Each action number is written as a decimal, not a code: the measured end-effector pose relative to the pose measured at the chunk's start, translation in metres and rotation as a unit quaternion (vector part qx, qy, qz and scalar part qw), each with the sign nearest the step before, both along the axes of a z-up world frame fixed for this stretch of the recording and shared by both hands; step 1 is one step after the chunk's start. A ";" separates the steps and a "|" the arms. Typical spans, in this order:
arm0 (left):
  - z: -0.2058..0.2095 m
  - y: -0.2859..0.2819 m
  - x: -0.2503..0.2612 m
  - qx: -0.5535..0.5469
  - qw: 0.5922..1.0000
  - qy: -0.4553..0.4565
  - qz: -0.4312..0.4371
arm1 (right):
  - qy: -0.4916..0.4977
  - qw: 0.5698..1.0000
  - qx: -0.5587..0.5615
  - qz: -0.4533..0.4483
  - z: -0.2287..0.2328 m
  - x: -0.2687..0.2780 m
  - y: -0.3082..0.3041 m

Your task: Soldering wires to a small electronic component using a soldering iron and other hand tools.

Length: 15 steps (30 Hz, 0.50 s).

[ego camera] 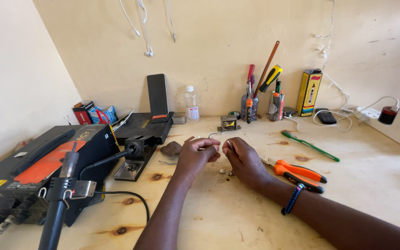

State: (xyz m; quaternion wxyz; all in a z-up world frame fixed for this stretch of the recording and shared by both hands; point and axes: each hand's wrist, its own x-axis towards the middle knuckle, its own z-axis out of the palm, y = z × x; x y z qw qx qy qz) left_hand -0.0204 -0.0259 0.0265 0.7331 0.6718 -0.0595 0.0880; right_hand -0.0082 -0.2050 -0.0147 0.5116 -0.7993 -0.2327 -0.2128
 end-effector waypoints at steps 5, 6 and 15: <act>-0.008 0.004 -0.003 0.142 0.990 0.003 -0.003 | -0.006 1.000 0.005 0.002 0.001 -0.002 0.002; -0.007 0.004 -0.001 0.173 0.985 -0.009 -0.008 | -0.007 1.000 0.007 0.000 0.002 -0.001 0.001; -0.003 0.001 0.001 0.119 0.992 0.042 0.028 | 0.058 0.997 0.051 -0.022 -0.001 0.009 -0.006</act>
